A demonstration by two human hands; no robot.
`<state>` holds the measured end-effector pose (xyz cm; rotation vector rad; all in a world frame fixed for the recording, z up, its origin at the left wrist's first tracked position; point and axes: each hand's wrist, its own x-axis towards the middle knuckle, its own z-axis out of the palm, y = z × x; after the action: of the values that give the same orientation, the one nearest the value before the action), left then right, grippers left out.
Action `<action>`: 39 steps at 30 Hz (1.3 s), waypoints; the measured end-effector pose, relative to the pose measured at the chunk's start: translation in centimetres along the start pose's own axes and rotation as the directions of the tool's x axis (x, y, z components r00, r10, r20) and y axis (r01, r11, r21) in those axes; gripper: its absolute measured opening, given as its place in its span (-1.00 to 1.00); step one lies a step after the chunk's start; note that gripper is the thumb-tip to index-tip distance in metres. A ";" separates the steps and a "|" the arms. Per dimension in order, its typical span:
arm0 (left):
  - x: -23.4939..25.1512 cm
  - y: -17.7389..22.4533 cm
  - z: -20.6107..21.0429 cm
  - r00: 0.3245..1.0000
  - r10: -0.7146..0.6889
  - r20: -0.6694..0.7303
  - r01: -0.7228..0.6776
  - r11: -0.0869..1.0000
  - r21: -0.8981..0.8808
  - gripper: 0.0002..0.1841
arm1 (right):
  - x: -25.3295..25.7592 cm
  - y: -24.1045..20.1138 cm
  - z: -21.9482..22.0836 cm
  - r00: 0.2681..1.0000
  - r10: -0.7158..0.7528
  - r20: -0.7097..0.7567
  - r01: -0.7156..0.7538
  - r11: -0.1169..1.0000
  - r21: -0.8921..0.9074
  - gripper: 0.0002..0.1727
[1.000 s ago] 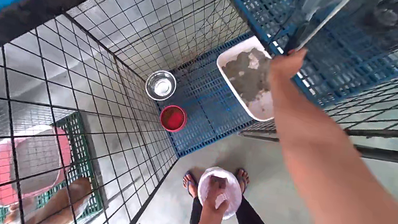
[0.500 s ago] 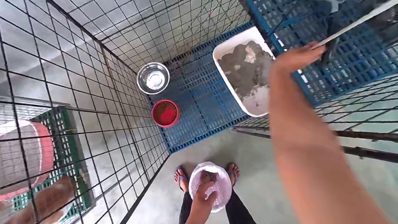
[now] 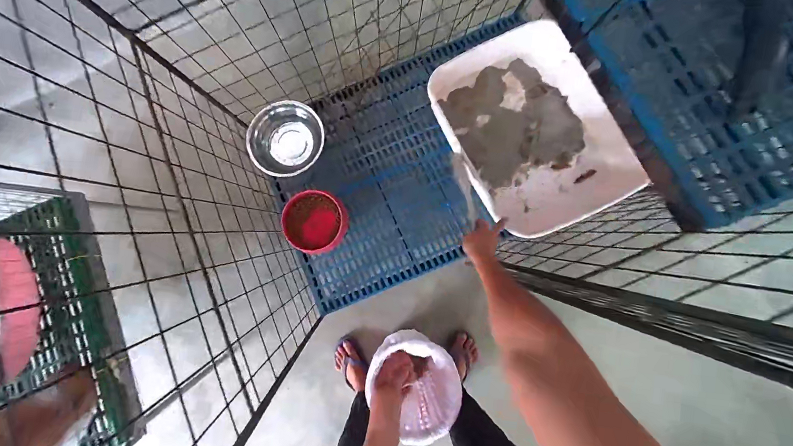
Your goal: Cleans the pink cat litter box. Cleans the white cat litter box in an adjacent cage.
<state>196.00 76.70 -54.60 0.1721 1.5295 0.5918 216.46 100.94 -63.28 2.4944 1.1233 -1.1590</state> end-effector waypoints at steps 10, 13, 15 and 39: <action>1.3 0.2 -0.9 0.998 -0.060 -0.021 0.060 0.998 -0.033 -0.70 | -0.5 -2.3 0.6 0.991 -0.133 0.003 0.133 0.990 0.049 -0.47; 1.8 0.6 0.2 0.996 -0.082 -0.022 0.081 0.996 -0.030 -0.70 | -2.3 -6.4 3.3 0.880 -0.452 0.146 0.435 0.890 0.137 -0.60; 2.4 1.0 0.9 0.996 -0.092 -0.007 0.092 0.996 -0.021 -0.70 | -2.9 -9.2 4.9 0.791 -0.579 0.200 0.511 0.804 0.303 -0.65; 7.5 7.3 0.0 0.992 0.027 -0.121 -0.058 0.963 -0.263 -0.56 | -8.8 -8.1 9.6 0.995 0.081 0.056 -0.071 0.191 0.979 -0.78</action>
<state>193.65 86.38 -57.82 -0.0370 1.5440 0.8476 201.58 97.47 -62.39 3.2737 0.0155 -2.4163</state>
